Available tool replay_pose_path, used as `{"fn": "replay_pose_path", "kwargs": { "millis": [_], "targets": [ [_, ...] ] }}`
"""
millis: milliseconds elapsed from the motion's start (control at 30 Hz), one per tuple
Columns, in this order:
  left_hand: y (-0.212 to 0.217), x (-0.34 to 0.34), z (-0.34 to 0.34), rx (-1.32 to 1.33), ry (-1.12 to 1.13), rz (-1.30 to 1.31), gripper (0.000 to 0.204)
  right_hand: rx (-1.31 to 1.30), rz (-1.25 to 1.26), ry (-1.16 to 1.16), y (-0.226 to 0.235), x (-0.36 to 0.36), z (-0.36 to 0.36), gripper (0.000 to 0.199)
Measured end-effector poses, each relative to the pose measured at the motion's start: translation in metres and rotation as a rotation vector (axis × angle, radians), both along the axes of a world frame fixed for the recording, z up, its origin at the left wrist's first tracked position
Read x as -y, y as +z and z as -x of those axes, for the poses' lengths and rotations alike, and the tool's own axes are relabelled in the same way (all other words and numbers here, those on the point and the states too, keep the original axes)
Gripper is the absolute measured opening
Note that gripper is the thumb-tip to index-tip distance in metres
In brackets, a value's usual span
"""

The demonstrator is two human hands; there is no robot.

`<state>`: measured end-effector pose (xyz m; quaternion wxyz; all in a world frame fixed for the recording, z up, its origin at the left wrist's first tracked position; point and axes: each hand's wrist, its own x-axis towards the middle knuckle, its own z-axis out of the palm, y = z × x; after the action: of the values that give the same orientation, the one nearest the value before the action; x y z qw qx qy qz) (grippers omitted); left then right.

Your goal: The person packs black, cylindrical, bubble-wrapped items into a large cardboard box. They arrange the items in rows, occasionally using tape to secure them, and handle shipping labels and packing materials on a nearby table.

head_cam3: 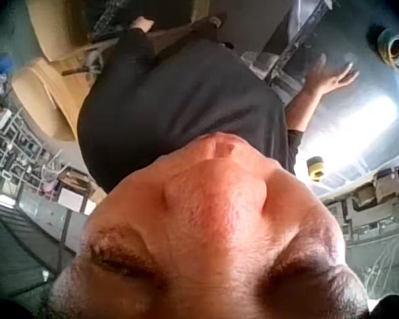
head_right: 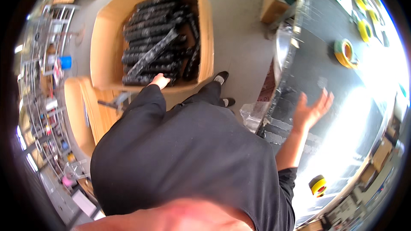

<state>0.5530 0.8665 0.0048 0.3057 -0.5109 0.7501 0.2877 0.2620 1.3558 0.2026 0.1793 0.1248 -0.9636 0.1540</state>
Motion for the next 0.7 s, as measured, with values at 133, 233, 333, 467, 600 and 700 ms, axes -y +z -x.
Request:
{"fn": "replay_pose_path", "kwargs": {
  "millis": [133, 233, 333, 467, 600, 700],
  "targets": [
    [-0.016, -0.009, -0.052, -0.214, 0.044, 0.120, 0.062, 0.278, 0.214, 0.684, -0.026, 0.161, -0.016, 0.065],
    [-0.025, -0.003, -0.086, -0.316, -0.010, 0.297, 0.063, 0.676, 0.238, 0.884, -0.067, 0.240, -0.048, 0.058],
    [-0.025, 0.050, -0.081, -0.541, -0.113, 0.497, 0.056, 0.957, 0.223, 0.894, -0.120, 0.294, -0.081, 0.059],
    [-0.014, 0.129, -0.038, -0.337, -0.206, 0.606, 0.080, 1.394, 0.267, 0.469, -0.183, 0.372, -0.117, 0.070],
    [-0.062, 0.182, -0.027, -0.141, -0.458, 0.494, 0.099, 1.648, 0.472, -0.175, -0.331, 0.442, -0.130, 0.071],
    [-0.087, 0.220, -0.028, -0.196, -0.477, 0.325, 0.079, 1.370, 0.306, -0.366, -0.444, 0.469, -0.135, 0.066]
  ]
}}
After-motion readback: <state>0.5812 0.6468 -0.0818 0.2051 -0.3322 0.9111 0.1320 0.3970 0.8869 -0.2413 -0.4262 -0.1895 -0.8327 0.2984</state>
